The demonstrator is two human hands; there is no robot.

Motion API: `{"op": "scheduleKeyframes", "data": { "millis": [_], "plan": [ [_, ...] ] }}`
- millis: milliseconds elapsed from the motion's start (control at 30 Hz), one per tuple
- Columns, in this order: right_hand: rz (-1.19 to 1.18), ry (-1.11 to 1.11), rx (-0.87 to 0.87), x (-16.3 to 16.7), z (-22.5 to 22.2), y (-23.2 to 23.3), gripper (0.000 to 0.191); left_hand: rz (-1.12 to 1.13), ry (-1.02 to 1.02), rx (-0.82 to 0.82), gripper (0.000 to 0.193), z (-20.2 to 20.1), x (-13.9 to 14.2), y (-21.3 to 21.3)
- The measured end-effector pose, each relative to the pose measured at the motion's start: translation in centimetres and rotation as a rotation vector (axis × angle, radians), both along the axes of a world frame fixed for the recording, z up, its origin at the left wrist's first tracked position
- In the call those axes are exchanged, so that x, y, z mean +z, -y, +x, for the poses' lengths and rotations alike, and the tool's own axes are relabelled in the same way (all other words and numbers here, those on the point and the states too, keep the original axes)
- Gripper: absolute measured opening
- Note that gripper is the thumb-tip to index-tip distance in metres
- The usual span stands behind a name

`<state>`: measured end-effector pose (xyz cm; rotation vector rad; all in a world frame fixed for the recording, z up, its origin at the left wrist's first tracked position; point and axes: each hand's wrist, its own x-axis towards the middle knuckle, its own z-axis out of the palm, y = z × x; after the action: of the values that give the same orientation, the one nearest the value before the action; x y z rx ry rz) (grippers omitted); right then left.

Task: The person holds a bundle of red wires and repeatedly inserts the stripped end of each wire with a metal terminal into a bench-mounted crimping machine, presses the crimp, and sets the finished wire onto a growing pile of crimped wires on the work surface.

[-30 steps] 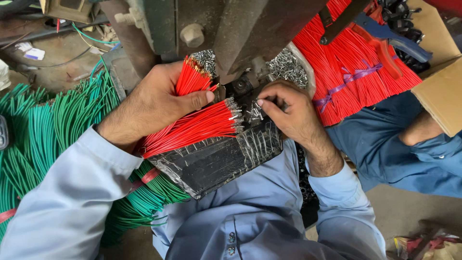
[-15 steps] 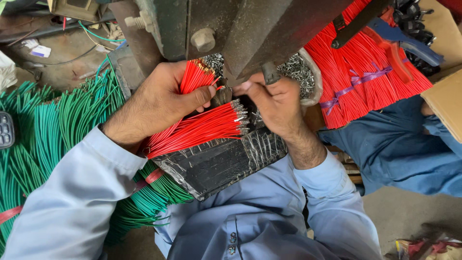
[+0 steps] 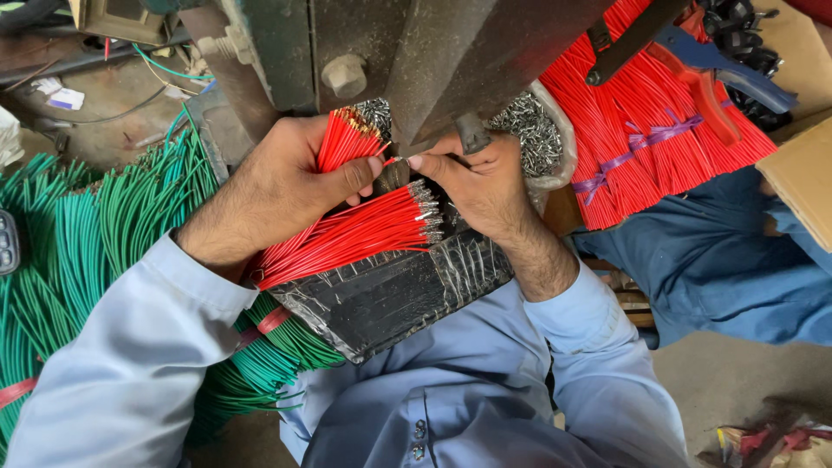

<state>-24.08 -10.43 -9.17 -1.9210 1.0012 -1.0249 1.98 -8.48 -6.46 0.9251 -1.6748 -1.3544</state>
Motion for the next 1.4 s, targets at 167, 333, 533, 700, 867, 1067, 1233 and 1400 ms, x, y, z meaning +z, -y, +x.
{"op": "scheduleKeyframes", "data": {
  "millis": [167, 333, 533, 700, 867, 1067, 1233, 1400],
  "plan": [
    [-0.027, -0.11, -0.097, -0.4, -0.5, 0.4, 0.025, 0.037, 0.006, 0.01, 0.015, -0.2, -0.1, -0.2],
    [0.008, -0.008, 0.018, 0.1, -0.4, -0.5, 0.003, 0.039, -0.034, 0.004, 0.014, -0.4, 0.4, -0.6],
    [0.125, 0.075, 0.105, 3.7, -2.4, -2.7, 0.013, -0.144, 0.131, 0.003, 0.017, -0.2, 0.7, -1.1],
    [-0.232, -0.485, -0.024, 4.3, -3.8, -2.8, 0.013, -0.029, 0.012, 0.007, 0.016, -0.1, 0.6, -1.1],
    [-0.303, -0.526, -0.097, 2.9, -4.1, -3.3, 0.01, -0.025, -0.007, 0.015, 0.016, -0.3, 0.7, -1.2],
    [0.035, -0.024, -0.095, 1.9, -3.2, -2.3, 0.008, 0.007, -0.018, 0.031, 0.013, 0.0, 0.8, -1.1],
    [0.109, 0.281, 0.134, 1.5, -0.7, -1.4, 0.009, 0.045, 0.026, 0.036, 0.012, 0.0, 0.7, -0.8],
    [-0.028, -0.016, -0.012, 1.3, 0.7, -0.9, 0.007, -0.016, 0.041, 0.047, 0.011, 0.2, 0.6, -0.5]
  ]
}}
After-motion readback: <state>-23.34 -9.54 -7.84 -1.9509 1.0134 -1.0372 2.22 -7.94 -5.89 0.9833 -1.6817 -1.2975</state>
